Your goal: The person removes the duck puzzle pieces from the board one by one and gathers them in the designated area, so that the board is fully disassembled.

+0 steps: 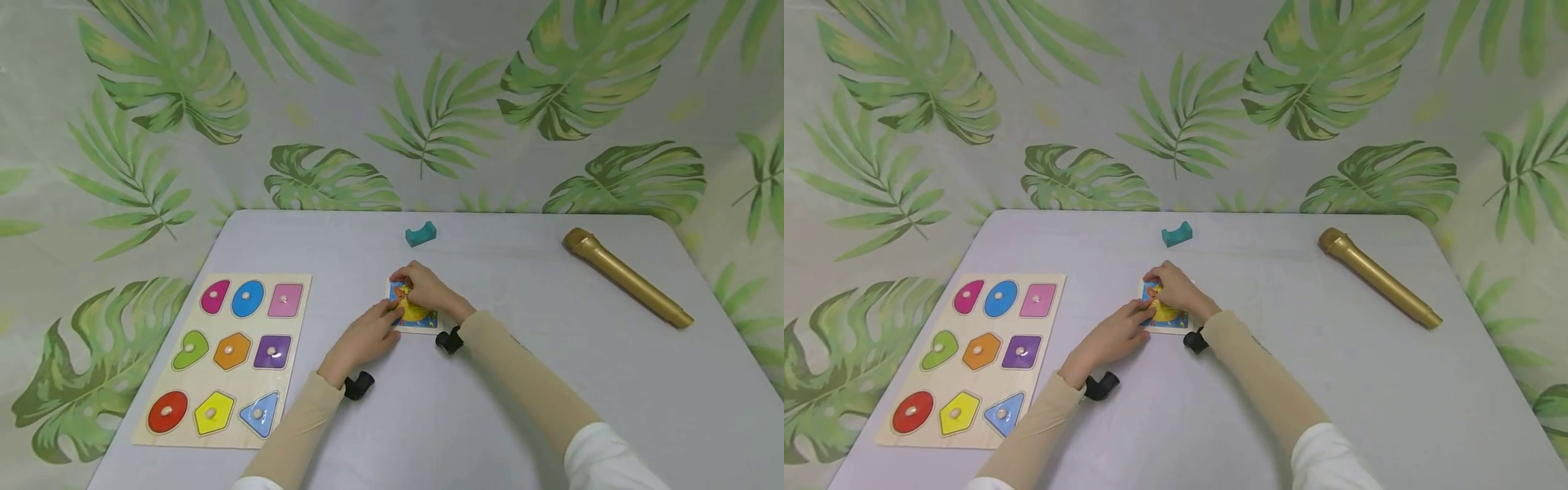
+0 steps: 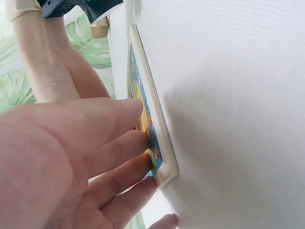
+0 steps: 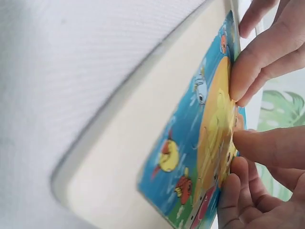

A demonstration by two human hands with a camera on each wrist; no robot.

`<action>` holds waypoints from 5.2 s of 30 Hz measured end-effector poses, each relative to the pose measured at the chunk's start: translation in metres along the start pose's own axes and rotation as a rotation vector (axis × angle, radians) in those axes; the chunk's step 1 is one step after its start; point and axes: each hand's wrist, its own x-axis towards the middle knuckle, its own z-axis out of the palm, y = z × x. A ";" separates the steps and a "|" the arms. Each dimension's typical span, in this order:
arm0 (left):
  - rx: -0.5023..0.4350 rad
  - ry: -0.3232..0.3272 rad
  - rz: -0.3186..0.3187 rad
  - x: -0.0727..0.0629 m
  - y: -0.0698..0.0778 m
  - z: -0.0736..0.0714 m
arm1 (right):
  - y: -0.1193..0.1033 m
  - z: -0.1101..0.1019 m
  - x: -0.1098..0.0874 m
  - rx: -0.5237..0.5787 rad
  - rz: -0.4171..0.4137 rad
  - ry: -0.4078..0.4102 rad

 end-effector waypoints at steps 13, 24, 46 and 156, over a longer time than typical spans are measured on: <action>-0.024 0.015 0.021 0.000 0.000 -0.001 | -0.009 0.000 -0.007 -0.143 -0.083 0.044; -0.019 0.009 0.011 0.001 0.000 0.000 | 0.009 -0.004 -0.002 0.215 0.005 0.130; -0.027 0.009 -0.027 0.000 0.005 -0.001 | 0.084 -0.066 -0.058 0.324 0.253 0.249; 0.025 -0.070 0.004 0.017 0.012 0.003 | 0.058 -0.050 -0.040 0.323 0.116 0.174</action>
